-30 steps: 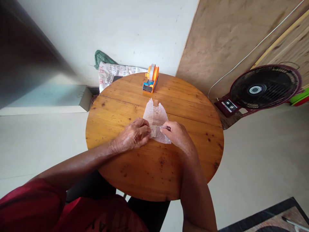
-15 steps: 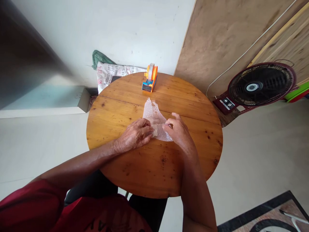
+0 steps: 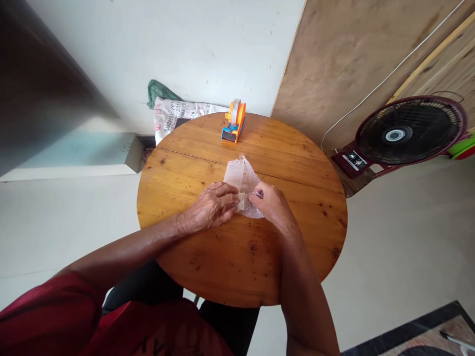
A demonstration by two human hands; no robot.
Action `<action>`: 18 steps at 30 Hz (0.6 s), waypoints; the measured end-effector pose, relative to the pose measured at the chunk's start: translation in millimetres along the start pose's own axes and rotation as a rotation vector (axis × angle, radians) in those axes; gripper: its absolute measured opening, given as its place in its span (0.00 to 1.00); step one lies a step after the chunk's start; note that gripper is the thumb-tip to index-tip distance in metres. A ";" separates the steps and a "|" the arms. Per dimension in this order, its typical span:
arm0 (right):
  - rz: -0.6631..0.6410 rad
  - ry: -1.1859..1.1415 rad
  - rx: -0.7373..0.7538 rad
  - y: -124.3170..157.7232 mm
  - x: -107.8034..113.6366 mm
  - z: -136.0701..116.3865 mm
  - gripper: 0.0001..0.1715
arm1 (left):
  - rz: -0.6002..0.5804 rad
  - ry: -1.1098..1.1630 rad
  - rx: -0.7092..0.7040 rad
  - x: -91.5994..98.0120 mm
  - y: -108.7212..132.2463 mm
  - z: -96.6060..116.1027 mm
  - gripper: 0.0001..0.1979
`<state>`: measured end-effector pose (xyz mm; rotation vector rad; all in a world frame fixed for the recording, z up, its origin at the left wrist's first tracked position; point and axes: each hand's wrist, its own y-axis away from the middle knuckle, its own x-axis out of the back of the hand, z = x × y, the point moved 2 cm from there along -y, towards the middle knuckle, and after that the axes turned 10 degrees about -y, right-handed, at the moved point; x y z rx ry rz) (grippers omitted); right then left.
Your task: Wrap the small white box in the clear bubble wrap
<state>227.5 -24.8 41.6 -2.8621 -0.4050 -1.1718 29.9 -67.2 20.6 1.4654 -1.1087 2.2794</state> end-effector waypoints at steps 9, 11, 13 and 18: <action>0.099 -0.033 -0.006 -1.6 -7.4 -0.4 0.10 | 0.019 0.039 -0.028 -1.1 0.4 -0.5 0.09; 0.103 -0.068 0.000 -2.9 -9.5 0.8 0.10 | 0.032 0.039 -0.043 -1.1 0.9 -0.4 0.09; 0.099 -0.128 0.003 -3.8 -11.5 1.8 0.12 | 0.022 0.040 -0.052 -0.7 1.0 -0.2 0.08; 0.072 -0.315 -0.007 -2.3 -14.4 0.0 0.16 | -0.019 0.041 -0.067 1.2 -1.4 1.0 0.07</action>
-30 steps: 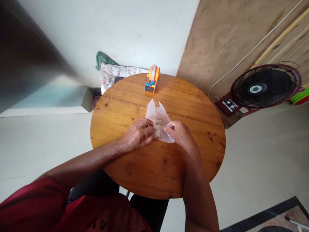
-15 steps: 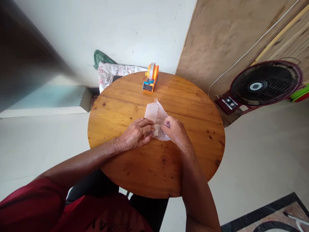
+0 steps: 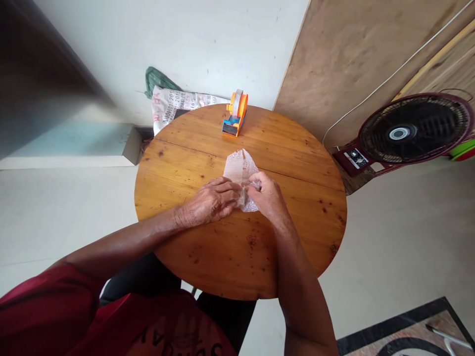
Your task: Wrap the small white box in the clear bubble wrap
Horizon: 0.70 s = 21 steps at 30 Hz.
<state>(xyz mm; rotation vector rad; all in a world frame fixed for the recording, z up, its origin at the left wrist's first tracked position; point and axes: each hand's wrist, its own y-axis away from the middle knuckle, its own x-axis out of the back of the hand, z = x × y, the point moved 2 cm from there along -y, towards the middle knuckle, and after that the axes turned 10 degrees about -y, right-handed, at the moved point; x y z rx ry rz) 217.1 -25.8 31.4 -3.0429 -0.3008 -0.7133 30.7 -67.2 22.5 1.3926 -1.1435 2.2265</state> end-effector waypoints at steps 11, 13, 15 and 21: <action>0.003 -0.141 0.060 9.5 -9.8 -17.6 0.18 | 0.004 0.070 -0.022 -0.5 0.4 -0.8 0.08; -0.021 -0.199 0.021 12.0 -11.7 -20.6 0.21 | 0.020 0.087 -0.011 -0.5 1.3 -1.1 0.09; -0.060 -0.263 -0.035 15.2 -11.7 -24.0 0.24 | 0.039 0.103 0.001 -0.6 2.3 -1.4 0.10; -0.115 -0.297 -0.073 21.9 -5.7 -31.1 0.28 | 0.075 0.097 0.101 0.2 5.3 -1.9 0.09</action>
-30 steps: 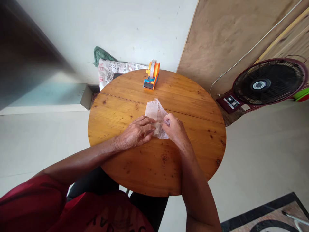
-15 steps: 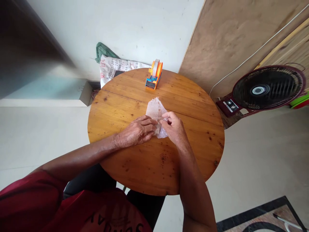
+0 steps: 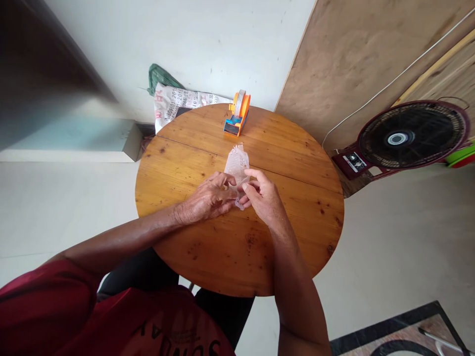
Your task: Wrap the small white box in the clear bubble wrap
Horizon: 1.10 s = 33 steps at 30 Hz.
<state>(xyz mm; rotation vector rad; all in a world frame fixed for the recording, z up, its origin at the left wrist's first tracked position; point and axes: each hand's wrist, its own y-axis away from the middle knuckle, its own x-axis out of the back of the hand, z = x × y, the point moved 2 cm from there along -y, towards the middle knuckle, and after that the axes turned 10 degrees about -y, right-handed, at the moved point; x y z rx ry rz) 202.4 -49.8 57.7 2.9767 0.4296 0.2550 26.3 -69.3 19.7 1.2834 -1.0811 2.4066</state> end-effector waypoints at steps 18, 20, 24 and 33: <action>-0.095 0.038 -0.001 6.5 -1.8 -6.5 0.34 | 0.024 0.218 0.207 7.7 -3.8 3.0 0.11; -0.111 0.055 0.001 7.3 -1.3 -6.8 0.34 | 0.016 0.196 0.223 3.8 -4.2 3.0 0.13; -0.158 0.084 0.013 8.4 -0.3 -4.8 0.36 | 0.013 0.142 0.265 -2.8 -6.5 3.5 0.14; -0.196 0.042 0.103 4.0 -2.5 3.6 0.37 | 0.067 0.252 0.239 -6.6 -6.4 -2.0 0.09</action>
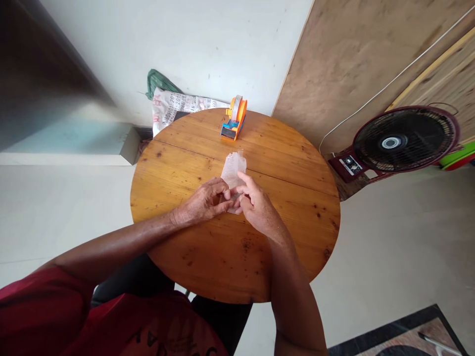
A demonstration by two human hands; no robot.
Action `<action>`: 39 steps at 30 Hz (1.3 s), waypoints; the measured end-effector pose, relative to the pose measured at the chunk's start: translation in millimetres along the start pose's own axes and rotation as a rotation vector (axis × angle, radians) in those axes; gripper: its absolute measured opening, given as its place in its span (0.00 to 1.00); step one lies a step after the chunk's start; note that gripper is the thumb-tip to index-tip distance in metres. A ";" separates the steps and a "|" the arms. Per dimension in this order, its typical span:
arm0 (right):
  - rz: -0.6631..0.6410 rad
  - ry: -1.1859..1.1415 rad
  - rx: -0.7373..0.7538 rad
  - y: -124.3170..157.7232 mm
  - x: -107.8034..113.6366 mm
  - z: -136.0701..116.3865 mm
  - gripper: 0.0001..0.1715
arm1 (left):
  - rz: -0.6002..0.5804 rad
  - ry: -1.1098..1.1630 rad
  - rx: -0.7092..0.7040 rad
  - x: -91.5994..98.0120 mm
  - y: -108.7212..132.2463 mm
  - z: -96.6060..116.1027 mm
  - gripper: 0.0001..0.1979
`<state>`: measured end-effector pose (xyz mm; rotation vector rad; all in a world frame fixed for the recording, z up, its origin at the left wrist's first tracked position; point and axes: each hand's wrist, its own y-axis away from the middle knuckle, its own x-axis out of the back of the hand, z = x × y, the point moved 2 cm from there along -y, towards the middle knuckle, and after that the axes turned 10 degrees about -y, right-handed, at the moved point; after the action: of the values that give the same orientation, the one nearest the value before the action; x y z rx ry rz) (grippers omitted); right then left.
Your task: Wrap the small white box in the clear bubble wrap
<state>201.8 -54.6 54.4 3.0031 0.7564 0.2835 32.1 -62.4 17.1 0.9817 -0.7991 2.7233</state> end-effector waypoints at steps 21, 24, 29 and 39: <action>0.026 0.090 0.002 -6.0 6.4 3.4 0.34 | -0.045 -0.001 -0.010 3.6 0.7 0.1 0.04; -0.001 0.120 0.030 -4.5 5.2 3.4 0.34 | -0.062 -0.013 0.019 6.5 0.4 6.1 0.11; -0.014 0.143 0.065 -4.6 4.7 0.6 0.33 | -0.052 -0.143 0.050 -0.6 -1.4 6.5 0.07; 0.318 0.195 0.136 -16.8 23.8 16.5 0.11 | 0.053 -0.212 -0.016 -6.6 3.1 -4.2 0.05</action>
<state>217.6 -28.4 40.9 3.2536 0.3122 0.5627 34.0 -62.6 8.9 1.2790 -0.8911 2.6823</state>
